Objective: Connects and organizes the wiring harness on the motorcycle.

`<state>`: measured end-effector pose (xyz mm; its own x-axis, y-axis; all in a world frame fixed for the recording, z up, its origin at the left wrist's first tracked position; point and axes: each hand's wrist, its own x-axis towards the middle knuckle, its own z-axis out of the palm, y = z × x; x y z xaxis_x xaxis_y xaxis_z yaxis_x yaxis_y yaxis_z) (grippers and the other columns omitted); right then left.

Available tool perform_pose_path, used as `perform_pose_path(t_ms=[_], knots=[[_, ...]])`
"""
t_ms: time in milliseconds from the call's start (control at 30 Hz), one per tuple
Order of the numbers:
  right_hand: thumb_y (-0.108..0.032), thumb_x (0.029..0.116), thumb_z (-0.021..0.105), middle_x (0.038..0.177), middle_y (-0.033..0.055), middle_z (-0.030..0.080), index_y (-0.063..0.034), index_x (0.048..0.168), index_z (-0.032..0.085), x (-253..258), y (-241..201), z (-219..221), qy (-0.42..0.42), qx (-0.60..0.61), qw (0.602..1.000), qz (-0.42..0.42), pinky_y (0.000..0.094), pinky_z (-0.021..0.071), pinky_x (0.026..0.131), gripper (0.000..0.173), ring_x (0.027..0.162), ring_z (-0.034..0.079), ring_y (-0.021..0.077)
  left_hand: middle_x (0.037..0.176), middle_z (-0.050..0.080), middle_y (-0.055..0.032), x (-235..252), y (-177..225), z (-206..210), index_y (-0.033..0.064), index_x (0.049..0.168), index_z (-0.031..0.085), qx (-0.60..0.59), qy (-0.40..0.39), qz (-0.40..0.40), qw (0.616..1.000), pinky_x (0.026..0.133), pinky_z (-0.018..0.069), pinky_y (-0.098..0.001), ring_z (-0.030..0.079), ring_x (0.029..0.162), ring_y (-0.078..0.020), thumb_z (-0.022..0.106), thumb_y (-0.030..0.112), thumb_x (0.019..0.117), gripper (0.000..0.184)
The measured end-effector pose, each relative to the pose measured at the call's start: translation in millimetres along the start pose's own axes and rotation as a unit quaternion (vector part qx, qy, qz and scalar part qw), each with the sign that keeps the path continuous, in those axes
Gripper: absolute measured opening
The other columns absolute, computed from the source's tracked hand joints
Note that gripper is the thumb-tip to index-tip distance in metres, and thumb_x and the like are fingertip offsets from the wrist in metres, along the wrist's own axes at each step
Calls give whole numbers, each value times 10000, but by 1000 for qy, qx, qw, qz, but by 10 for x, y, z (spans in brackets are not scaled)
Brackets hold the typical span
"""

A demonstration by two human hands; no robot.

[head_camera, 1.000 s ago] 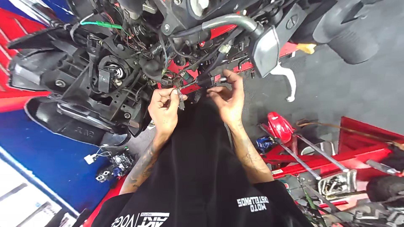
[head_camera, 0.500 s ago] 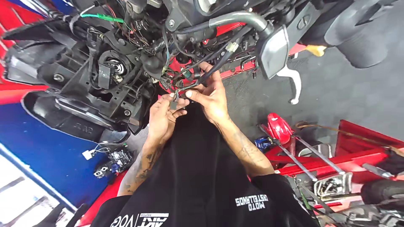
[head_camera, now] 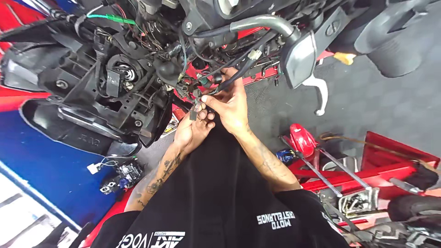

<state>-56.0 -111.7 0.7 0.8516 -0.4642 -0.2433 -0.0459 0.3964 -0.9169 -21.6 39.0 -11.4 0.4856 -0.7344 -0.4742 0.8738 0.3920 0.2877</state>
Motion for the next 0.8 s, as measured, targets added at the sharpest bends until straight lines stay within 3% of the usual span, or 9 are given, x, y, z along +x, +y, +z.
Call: perform_pose_path(t_ms=[100, 233, 333, 433, 500, 667, 733, 800], knots=[[81, 814, 779, 1291, 158, 538, -88, 1509, 377, -101, -45, -74, 18, -23, 999, 26, 389, 663, 742, 821, 898, 707, 235, 885, 676, -8, 31, 34, 23, 130, 1134, 615, 139, 56, 44, 988, 802, 575, -302, 669, 832, -128, 353, 195, 1108, 271], [94, 797, 793, 1308, 167, 523, -90, 1523, 321, -126, -48, -25, 29, -5, 999, 22, 405, 667, 780, 886, 922, 719, 250, 850, 709, -33, 57, 76, -18, 69, 1101, 632, 281, 89, 122, 948, 775, 610, -329, 700, 770, -143, 482, 87, 1065, 156], [116, 766, 803, 1296, 163, 535, -126, 1529, 337, -50, -1, 32, 48, -12, 998, 41, 395, 661, 732, 926, 883, 712, 244, 872, 712, -43, 98, 96, -63, 30, 1073, 663, 381, 110, 171, 902, 745, 616, -338, 692, 742, -145, 570, 34, 1016, 109], [171, 737, 769, 1273, 145, 535, -139, 1524, 355, -16, 35, 39, 59, 16, 996, 66, 379, 656, 722, 942, 871, 703, 225, 822, 724, -11, 79, 137, -76, 33, 1019, 690, 506, 124, 218, 826, 631, 601, -264, 687, 674, -96, 685, 41, 950, 70], [169, 747, 754, 1254, 126, 554, -151, 1515, 358, 6, 41, 30, 61, 43, 993, 90, 374, 646, 736, 922, 895, 696, 213, 815, 726, 1, 71, 159, -95, 39, 1012, 692, 543, 132, 219, 800, 624, 603, -254, 691, 673, -84, 724, 58, 927, 93], [117, 760, 752, 1287, 126, 576, -165, 1534, 335, -9, -19, 20, 65, 44, 990, 113, 355, 638, 738, 923, 949, 693, 206, 1059, 693, -78, -94, 245, -16, 13, 1188, 581, 516, 113, 252, 811, 778, 648, -393, 726, 877, -194, 454, 109, 1079, 193], [93, 761, 768, 1244, 133, 601, -168, 1533, 337, -30, -29, 7, 62, 46, 989, 123, 337, 623, 667, 922, 859, 684, 201, 1177, 675, -104, -156, 284, 84, 4, 1327, 541, 580, 87, 243, 773, 822, 636, -388, 711, 974, -189, 487, 199, 1078, 321], [86, 792, 762, 1156, 117, 629, -170, 1531, 339, -35, -65, 7, 59, 84, 982, 159, 329, 609, 649, 890, 800, 670, 185, 1230, 679, -82, -132, 322, 196, 46, 1409, 558, 676, 88, 224, 697, 846, 622, -340, 695, 1034, -138, 606, 331, 1035, 473]])
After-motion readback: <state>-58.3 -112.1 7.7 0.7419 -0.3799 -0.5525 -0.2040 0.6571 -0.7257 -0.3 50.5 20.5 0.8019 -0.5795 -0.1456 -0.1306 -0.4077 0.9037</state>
